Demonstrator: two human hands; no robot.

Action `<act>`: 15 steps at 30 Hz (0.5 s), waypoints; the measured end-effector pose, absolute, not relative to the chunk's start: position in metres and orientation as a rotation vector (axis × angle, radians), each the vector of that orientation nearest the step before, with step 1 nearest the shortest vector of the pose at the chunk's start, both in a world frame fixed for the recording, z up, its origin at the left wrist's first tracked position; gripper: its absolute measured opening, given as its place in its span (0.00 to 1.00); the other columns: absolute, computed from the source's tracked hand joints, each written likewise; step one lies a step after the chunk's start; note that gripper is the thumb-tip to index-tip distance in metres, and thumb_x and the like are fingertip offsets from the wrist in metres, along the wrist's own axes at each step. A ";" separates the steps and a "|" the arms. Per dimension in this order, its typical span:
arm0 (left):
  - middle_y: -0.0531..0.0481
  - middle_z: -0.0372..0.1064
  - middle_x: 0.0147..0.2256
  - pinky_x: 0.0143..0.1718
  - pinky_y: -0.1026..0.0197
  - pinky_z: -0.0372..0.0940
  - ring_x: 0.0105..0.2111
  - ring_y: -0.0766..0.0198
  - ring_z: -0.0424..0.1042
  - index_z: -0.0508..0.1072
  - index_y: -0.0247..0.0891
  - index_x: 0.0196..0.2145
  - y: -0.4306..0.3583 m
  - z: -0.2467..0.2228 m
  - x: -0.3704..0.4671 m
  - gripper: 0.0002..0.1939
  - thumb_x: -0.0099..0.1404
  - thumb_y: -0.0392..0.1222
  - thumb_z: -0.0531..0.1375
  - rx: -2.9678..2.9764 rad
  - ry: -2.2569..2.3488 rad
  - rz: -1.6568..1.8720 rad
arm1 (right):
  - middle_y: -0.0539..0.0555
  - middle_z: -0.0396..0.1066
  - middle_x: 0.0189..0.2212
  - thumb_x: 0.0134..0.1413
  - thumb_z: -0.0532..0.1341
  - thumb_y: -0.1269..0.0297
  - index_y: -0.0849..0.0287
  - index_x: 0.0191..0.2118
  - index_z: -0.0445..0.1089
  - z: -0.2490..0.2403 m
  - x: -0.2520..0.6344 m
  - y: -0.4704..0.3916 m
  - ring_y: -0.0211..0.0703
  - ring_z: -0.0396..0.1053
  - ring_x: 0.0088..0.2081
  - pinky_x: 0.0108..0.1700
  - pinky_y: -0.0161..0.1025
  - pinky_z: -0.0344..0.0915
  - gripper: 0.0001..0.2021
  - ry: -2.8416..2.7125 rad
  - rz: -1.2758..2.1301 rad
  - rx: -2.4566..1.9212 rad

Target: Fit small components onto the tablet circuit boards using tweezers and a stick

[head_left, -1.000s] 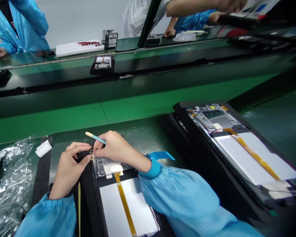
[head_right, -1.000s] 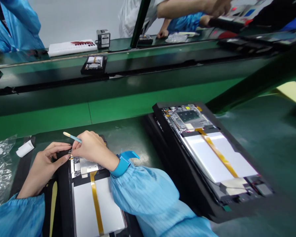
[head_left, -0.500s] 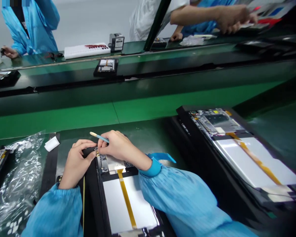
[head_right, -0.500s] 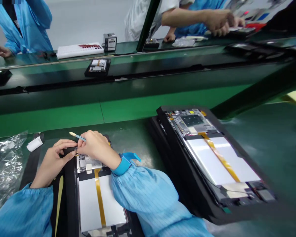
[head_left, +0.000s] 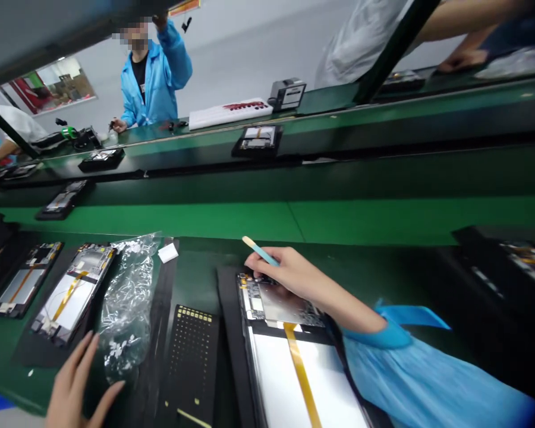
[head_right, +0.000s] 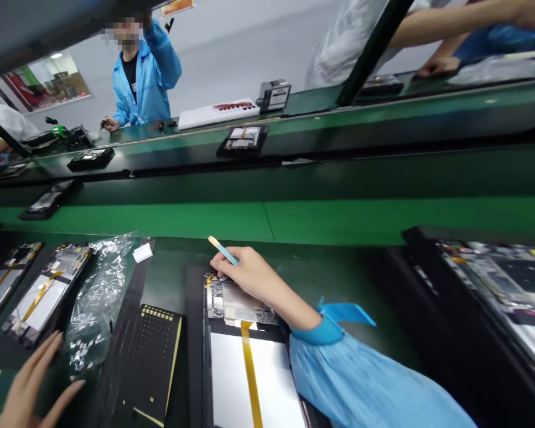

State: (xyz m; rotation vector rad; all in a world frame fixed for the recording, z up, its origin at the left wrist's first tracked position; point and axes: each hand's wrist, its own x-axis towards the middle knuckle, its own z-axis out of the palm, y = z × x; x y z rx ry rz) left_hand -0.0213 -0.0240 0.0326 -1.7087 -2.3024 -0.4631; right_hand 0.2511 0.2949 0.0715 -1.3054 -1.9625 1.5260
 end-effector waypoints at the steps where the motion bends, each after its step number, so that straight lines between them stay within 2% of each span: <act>1: 0.42 0.62 0.54 0.47 0.51 0.67 0.51 0.50 0.67 0.46 0.49 0.65 -0.022 0.023 -0.019 0.35 0.64 0.51 0.55 -1.750 -2.291 -0.423 | 0.50 0.66 0.20 0.50 0.56 0.63 0.61 0.25 0.68 0.074 0.251 0.291 0.36 0.60 0.18 0.20 0.31 0.54 0.09 -2.007 1.475 -1.281; 4: 0.45 0.66 0.47 0.43 0.56 0.69 0.45 0.57 0.70 0.52 0.50 0.63 -0.015 0.006 -0.010 0.29 0.65 0.46 0.54 -1.752 -2.330 -0.498 | 0.50 0.67 0.21 0.49 0.57 0.58 0.60 0.31 0.71 0.084 0.249 0.268 0.42 0.64 0.21 0.24 0.35 0.59 0.11 -2.165 1.382 -1.157; 7: 0.45 0.68 0.42 0.41 0.60 0.69 0.41 0.60 0.72 0.63 0.47 0.57 -0.010 0.005 -0.001 0.20 0.68 0.43 0.51 -1.648 -2.416 -0.702 | 0.53 0.71 0.28 0.47 0.60 0.59 0.59 0.41 0.73 0.092 0.237 0.236 0.48 0.68 0.29 0.32 0.39 0.63 0.15 -2.334 1.395 -0.955; 9: 0.47 0.69 0.39 0.39 0.63 0.69 0.39 0.62 0.72 0.68 0.44 0.51 -0.007 0.013 0.003 0.16 0.67 0.43 0.53 -1.646 -2.380 -0.808 | 0.56 0.72 0.37 0.46 0.63 0.61 0.58 0.52 0.68 0.095 0.224 0.215 0.53 0.69 0.36 0.38 0.43 0.65 0.25 -2.413 1.401 -0.889; 11: 0.49 0.70 0.35 0.37 0.67 0.68 0.36 0.65 0.73 0.71 0.44 0.47 -0.005 0.029 0.005 0.13 0.65 0.41 0.56 -1.710 -2.261 -0.868 | 0.58 0.69 0.43 0.45 0.66 0.63 0.58 0.61 0.59 0.098 0.210 0.199 0.55 0.67 0.41 0.43 0.47 0.64 0.35 -2.466 1.406 -0.845; 13: 0.51 0.71 0.34 0.36 0.69 0.67 0.33 0.66 0.72 0.72 0.44 0.45 -0.002 0.049 0.007 0.12 0.64 0.40 0.58 -1.727 -2.161 -0.933 | 0.57 0.68 0.44 0.48 0.65 0.64 0.56 0.65 0.53 0.104 0.197 0.190 0.55 0.66 0.43 0.43 0.47 0.64 0.38 -2.470 1.418 -0.770; 15: 0.52 0.70 0.31 0.34 0.70 0.67 0.30 0.68 0.72 0.72 0.44 0.45 0.001 0.071 0.011 0.12 0.63 0.42 0.59 -1.685 -2.132 -1.013 | 0.55 0.68 0.43 0.52 0.63 0.64 0.53 0.65 0.53 0.114 0.186 0.187 0.52 0.65 0.41 0.40 0.43 0.65 0.35 -2.409 1.422 -0.688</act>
